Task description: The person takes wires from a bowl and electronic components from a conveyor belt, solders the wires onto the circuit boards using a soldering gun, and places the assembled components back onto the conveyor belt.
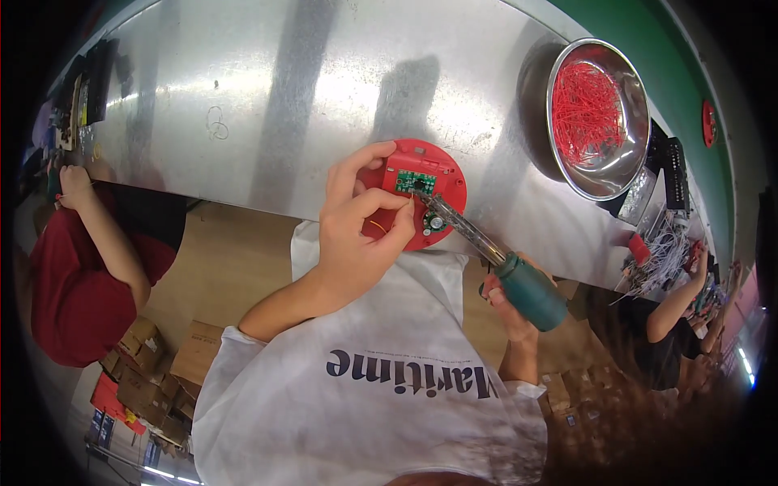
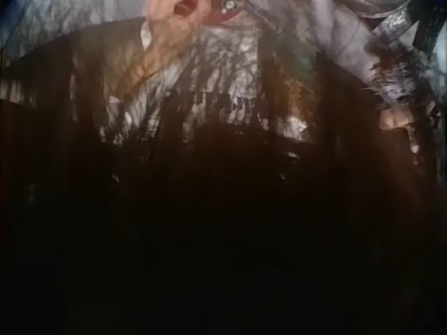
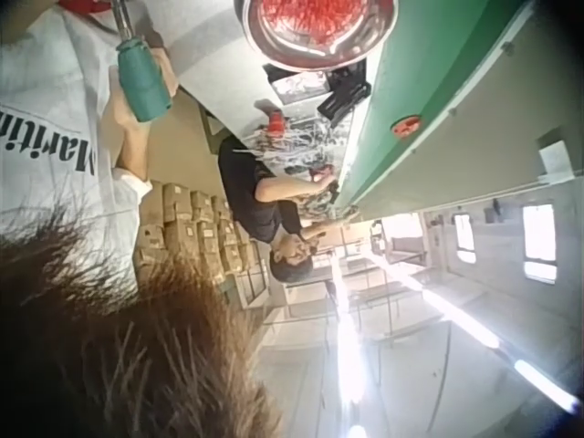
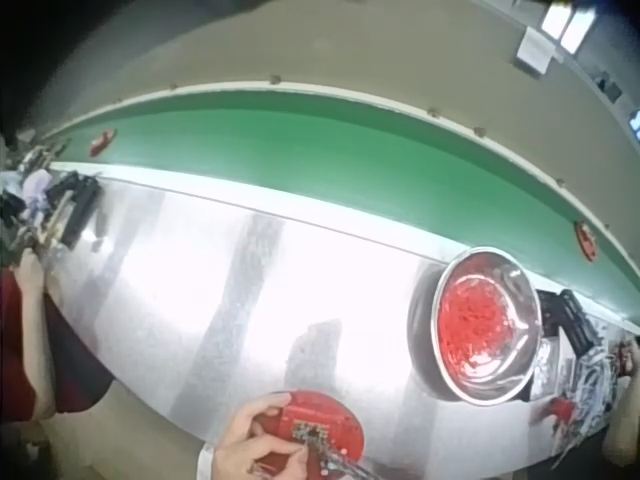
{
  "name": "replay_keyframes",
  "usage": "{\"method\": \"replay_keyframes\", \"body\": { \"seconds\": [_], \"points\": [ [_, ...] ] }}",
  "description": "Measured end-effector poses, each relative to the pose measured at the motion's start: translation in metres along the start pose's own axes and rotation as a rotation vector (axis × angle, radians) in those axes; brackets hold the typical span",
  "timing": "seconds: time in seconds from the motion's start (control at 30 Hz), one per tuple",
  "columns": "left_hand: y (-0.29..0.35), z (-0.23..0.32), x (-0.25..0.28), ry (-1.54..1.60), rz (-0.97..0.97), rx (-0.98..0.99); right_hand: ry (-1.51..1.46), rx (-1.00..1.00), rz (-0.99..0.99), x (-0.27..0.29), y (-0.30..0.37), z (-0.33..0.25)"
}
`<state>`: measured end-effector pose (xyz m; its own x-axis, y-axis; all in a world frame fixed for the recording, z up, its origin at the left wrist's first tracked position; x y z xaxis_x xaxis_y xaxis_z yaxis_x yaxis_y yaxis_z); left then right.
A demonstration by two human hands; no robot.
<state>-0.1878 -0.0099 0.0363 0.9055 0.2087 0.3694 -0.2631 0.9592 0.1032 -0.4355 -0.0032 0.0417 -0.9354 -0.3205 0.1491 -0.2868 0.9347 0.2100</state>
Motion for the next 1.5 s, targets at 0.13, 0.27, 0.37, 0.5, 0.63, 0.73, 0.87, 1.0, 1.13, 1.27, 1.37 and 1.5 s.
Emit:
{"method": "replay_keyframes", "body": {
  "seconds": [0.13,0.27,0.37,0.5,0.63,0.73,0.87,1.0,1.13,1.27,1.37,1.5],
  "points": [
    [0.0,0.0,0.0,-0.001,-0.001,0.007,0.025,0.038,-0.027,-0.001,-0.001,-0.001],
    [0.001,0.0,-0.001,0.009,0.002,0.018,0.121,0.032,-0.033,0.002,-0.001,-0.001],
    [0.0,-0.001,-0.001,0.011,0.007,0.023,0.258,0.183,-0.085,-0.002,-0.007,-0.011],
    [0.0,-0.002,-0.001,-0.001,0.006,0.033,0.344,0.363,-0.099,-0.008,-0.013,-0.024],
    [-0.001,0.0,0.0,-0.004,0.006,0.03,0.405,0.41,-0.071,-0.011,-0.013,-0.03],
    [-0.002,0.0,0.0,-0.009,0.001,0.041,0.391,0.434,-0.083,-0.007,-0.009,-0.021],
    [-0.003,0.001,0.0,-0.016,0.001,0.045,-0.031,0.047,0.069,0.014,0.009,0.014],
    [-0.003,0.0,0.001,0.015,0.022,0.058,-0.336,-0.074,0.166,0.031,0.027,0.034],
    [-0.004,0.0,0.001,0.001,-0.002,0.059,-0.373,-0.025,0.226,0.035,0.029,0.04],
    [-0.006,0.002,0.001,-0.028,-0.028,0.071,-0.447,-0.007,0.268,0.035,0.029,0.045],
    [-0.007,0.006,0.003,-0.081,-0.078,0.075,-0.464,0.001,0.283,0.034,0.029,0.045],
    [-0.009,0.011,0.007,-0.092,-0.128,0.077,-0.506,0.015,0.288,0.033,0.028,0.043]
  ]
}}
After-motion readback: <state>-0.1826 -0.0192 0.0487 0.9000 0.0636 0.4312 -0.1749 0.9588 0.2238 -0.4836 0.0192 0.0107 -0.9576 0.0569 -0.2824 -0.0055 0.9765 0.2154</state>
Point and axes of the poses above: each hand's wrist, its own y-axis away from the middle knuckle, its own x-axis out of the back of the hand, z = x × y, the point moved 6 cm from there along -y, towards the middle knuckle, and after that the axes turned 7 degrees about x, right-handed, at the moved point
